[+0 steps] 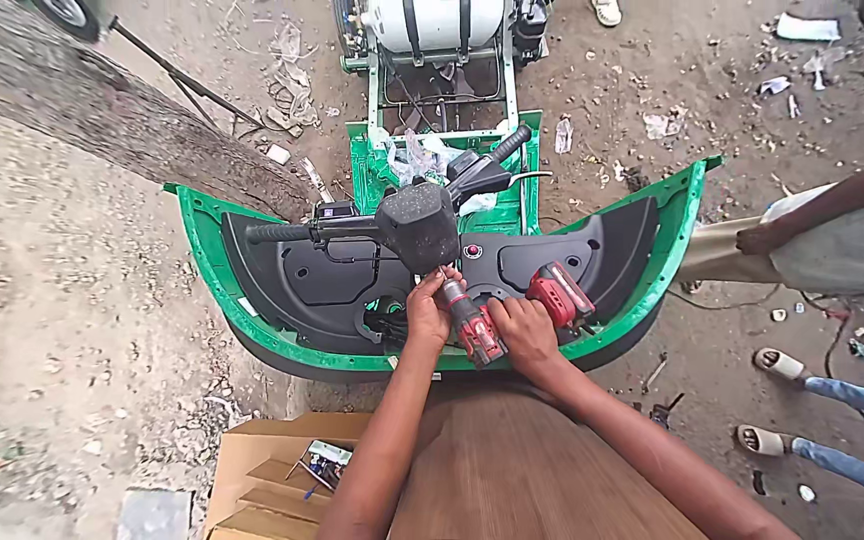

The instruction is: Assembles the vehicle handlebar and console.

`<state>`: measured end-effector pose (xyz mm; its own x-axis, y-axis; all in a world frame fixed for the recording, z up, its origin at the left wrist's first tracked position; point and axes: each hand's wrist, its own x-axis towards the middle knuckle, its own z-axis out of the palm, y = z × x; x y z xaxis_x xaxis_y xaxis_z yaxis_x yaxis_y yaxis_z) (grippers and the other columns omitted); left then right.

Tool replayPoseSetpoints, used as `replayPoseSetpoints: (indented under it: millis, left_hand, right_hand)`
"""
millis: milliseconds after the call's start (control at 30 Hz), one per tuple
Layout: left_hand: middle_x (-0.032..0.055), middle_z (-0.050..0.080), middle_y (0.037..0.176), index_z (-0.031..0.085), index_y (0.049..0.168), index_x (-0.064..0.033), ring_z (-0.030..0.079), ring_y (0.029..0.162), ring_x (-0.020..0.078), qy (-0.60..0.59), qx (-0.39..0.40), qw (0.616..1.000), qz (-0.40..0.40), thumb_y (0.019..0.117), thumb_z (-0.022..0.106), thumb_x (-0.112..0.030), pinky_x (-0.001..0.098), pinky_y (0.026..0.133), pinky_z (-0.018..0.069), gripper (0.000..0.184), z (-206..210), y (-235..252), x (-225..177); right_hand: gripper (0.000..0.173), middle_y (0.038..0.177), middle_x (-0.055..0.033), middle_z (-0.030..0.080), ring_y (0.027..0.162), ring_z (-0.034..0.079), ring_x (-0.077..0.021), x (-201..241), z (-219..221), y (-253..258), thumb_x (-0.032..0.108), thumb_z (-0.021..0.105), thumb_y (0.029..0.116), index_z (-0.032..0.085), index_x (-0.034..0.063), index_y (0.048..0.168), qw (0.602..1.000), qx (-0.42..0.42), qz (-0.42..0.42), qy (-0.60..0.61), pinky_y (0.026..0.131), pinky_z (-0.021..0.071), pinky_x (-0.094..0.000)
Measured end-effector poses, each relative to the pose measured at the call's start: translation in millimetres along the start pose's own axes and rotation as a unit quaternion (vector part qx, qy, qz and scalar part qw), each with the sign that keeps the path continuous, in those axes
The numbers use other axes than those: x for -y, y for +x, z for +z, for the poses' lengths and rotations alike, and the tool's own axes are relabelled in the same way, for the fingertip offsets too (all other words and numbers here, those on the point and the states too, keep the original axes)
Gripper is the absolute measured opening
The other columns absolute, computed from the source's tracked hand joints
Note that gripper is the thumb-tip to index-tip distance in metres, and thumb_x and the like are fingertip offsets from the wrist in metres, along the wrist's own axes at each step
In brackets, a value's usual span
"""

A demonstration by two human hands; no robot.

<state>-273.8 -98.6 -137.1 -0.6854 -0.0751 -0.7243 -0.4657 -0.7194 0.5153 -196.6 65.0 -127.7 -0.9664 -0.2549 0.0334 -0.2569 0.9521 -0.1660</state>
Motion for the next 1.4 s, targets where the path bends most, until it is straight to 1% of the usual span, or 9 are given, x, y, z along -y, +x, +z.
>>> replayPoseSetpoints:
  millis: [167,333,467,567,633,733,867,1033,1400]
  left_hand:
    - [0.0188,0.069,0.097,0.061,0.113,0.0048,0.071,0.088,0.0294,0.0,-0.009,1.0,0.009,0.1048,0.046,-0.007,0.0461,0.085,0.06,0.02,2.8,-1.1,-0.8]
    - [0.0207,0.069,0.104,0.059,0.12,0.0055,0.071,0.092,0.0305,0.02,-0.008,1.0,0.009,0.1044,0.047,-0.008,0.0457,0.086,0.0593,0.024,2.0,-5.1,-1.0]
    - [0.0195,0.073,0.099,0.064,0.118,0.0075,0.073,0.082,0.0257,0.234,-0.016,0.968,0.085,0.1053,0.053,-0.01,0.0396,0.074,0.0621,0.024,10.0,-32.1,-12.2]
    - [0.0012,0.078,0.092,0.075,0.108,-0.009,0.073,0.079,0.0103,0.541,0.018,0.768,0.342,0.1015,0.061,-0.016,0.0337,0.075,0.0614,0.017,16.8,-34.8,-30.4]
    - [0.0002,0.075,0.111,0.073,0.121,-0.0144,0.071,0.102,0.0132,0.661,0.098,0.594,0.447,0.1043,0.052,-0.016,0.041,0.093,0.0579,0.027,41.7,-15.3,-49.4]
    - [-0.0001,0.07,0.129,0.07,0.132,-0.0246,0.06,0.121,0.0303,0.798,0.195,0.392,0.414,0.0987,0.045,-0.006,0.0609,0.098,0.0416,0.046,102.5,29.0,-69.4]
    - [-0.0027,0.067,0.135,0.069,0.132,-0.0343,0.055,0.125,0.0364,0.903,0.226,0.26,0.256,0.0913,0.057,-0.004,0.0686,0.093,0.0391,0.053,150.2,73.9,-82.3]
    - [-0.0097,0.065,0.135,0.079,0.107,-0.0255,0.05,0.129,0.0315,0.909,0.275,0.259,0.176,0.0956,0.051,-0.009,0.0668,0.096,0.0368,0.035,160.0,95.9,-91.7]
    - [-0.0171,0.067,0.13,0.079,0.109,-0.0319,0.052,0.125,0.0257,0.908,0.285,0.249,0.182,0.0953,0.047,-0.01,0.0597,0.094,0.0369,0.041,156.2,102.8,-93.4]
  right_hand:
    - [0.011,0.084,-0.0164,0.067,0.08,0.07,-0.0359,4.2,-0.7,-0.9,0.005,0.061,0.0894,0.067,0.0047,0.099,1.0,-0.016,-0.003,-0.003,0.071,0.0557,-0.0494]
    - [0.044,0.093,-0.0189,0.07,0.085,0.07,-0.038,-1.7,-15.8,0.9,0.0,0.062,0.0894,0.065,0.0086,0.132,1.0,0.02,-0.017,-0.003,0.077,0.055,-0.0527]
    - [0.057,0.125,-0.0134,0.067,0.104,0.07,-0.0342,-32.5,-49.4,10.8,0.013,0.073,0.0814,0.064,0.0177,0.138,0.982,0.063,-0.005,0.18,0.079,0.058,-0.0541]
    - [0.036,0.11,0.0011,0.073,0.097,0.071,-0.0151,-68.6,-77.1,29.8,0.028,0.08,0.0867,0.07,0.0173,0.119,0.899,0.073,0.105,0.418,0.086,0.0601,-0.0438]
    - [0.031,0.084,-0.0071,0.072,0.062,0.066,-0.0154,-95.8,-77.6,47.7,0.018,0.081,0.0884,0.068,0.0097,0.115,0.766,0.076,0.167,0.616,0.058,0.0587,-0.0337]
    - [0.027,0.094,-0.0133,0.072,0.049,0.057,-0.0152,-129.6,-61.4,72.4,0.013,0.069,0.0984,0.061,0.0087,0.124,0.584,0.09,0.252,0.766,0.044,0.0515,-0.0295]
    - [0.03,0.095,-0.014,0.072,0.049,0.058,-0.0165,-164.2,-35.0,102.8,0.01,0.07,0.0964,0.059,0.0062,0.124,0.55,0.166,0.294,0.763,0.044,0.0521,-0.0319]
    - [0.025,0.091,-0.0131,0.072,0.048,0.058,-0.0157,-175.4,-17.2,120.9,0.011,0.069,0.0958,0.061,0.006,0.119,0.5,0.227,0.285,0.786,0.043,0.0521,-0.0313]
    - [0.021,0.09,-0.012,0.072,0.047,0.057,-0.0146,-192.5,-5.2,135.3,0.009,0.067,0.0959,0.062,0.0048,0.116,0.486,0.259,0.292,0.782,0.042,0.0519,-0.0307]
